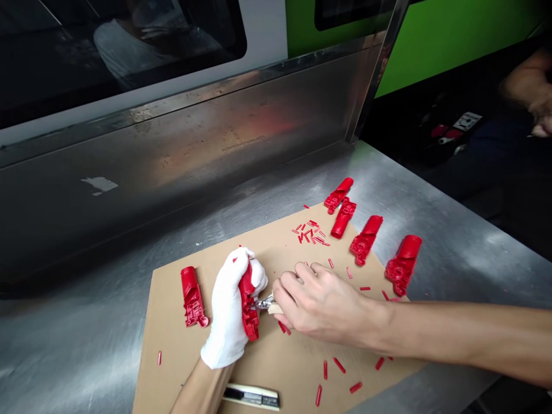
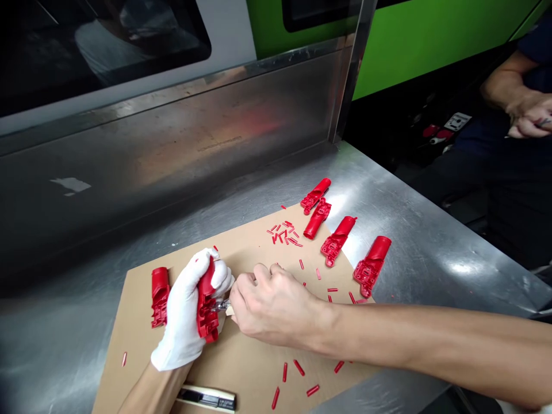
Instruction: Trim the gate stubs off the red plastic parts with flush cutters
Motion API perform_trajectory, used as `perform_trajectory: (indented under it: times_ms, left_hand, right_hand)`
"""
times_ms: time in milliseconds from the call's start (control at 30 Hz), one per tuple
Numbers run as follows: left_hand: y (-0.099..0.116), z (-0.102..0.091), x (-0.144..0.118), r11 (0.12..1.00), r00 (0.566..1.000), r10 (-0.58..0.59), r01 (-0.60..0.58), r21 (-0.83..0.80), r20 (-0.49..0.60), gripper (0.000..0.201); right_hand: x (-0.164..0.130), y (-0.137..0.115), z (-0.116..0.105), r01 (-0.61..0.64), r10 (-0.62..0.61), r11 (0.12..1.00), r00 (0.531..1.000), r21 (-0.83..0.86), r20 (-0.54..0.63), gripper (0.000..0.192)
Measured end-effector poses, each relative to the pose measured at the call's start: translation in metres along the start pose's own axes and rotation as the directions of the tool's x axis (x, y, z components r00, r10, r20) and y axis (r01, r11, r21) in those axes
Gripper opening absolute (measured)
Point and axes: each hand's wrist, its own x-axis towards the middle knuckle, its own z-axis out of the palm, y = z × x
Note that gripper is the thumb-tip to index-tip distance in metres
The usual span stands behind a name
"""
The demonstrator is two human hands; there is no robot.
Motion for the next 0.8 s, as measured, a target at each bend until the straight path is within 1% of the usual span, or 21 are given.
perform_trajectory:
  times_ms: [167,267,400,533,667,800]
  left_hand:
    - [0.0,0.001,0.003,1.0,1.0,-0.019,0.019,0.014,0.007,0.028]
    - [0.0,0.002,0.003,0.999,0.999,-0.045,0.044,0.014,0.03,0.028]
    - [0.004,-0.001,0.003,0.991,0.989,-0.13,0.131,-0.006,0.073,0.024]
    - [0.01,-0.007,0.005,0.979,0.978,-0.187,0.194,-0.069,0.096,0.019]
    - [0.014,-0.01,0.005,0.978,0.979,-0.171,0.182,-0.098,0.11,0.017]
    - [0.016,-0.008,0.001,0.99,0.984,-0.138,0.14,-0.01,0.112,0.017]
  right_hand:
    - [-0.004,0.001,0.005,-0.006,0.006,1.0,1.0,0.015,0.0,0.026]
    - [-0.004,0.001,0.007,-0.029,0.028,0.998,0.999,0.051,0.017,0.028]
    - [-0.006,0.002,0.006,-0.085,0.08,0.99,0.996,0.113,0.045,0.037]
    - [-0.01,0.011,0.001,-0.158,0.154,0.976,0.987,0.153,0.034,0.033]
    - [-0.019,0.025,-0.005,-0.258,0.253,0.94,0.966,0.225,0.051,0.029]
    - [-0.038,0.034,-0.007,-0.339,0.32,0.887,0.941,0.313,0.11,0.019]
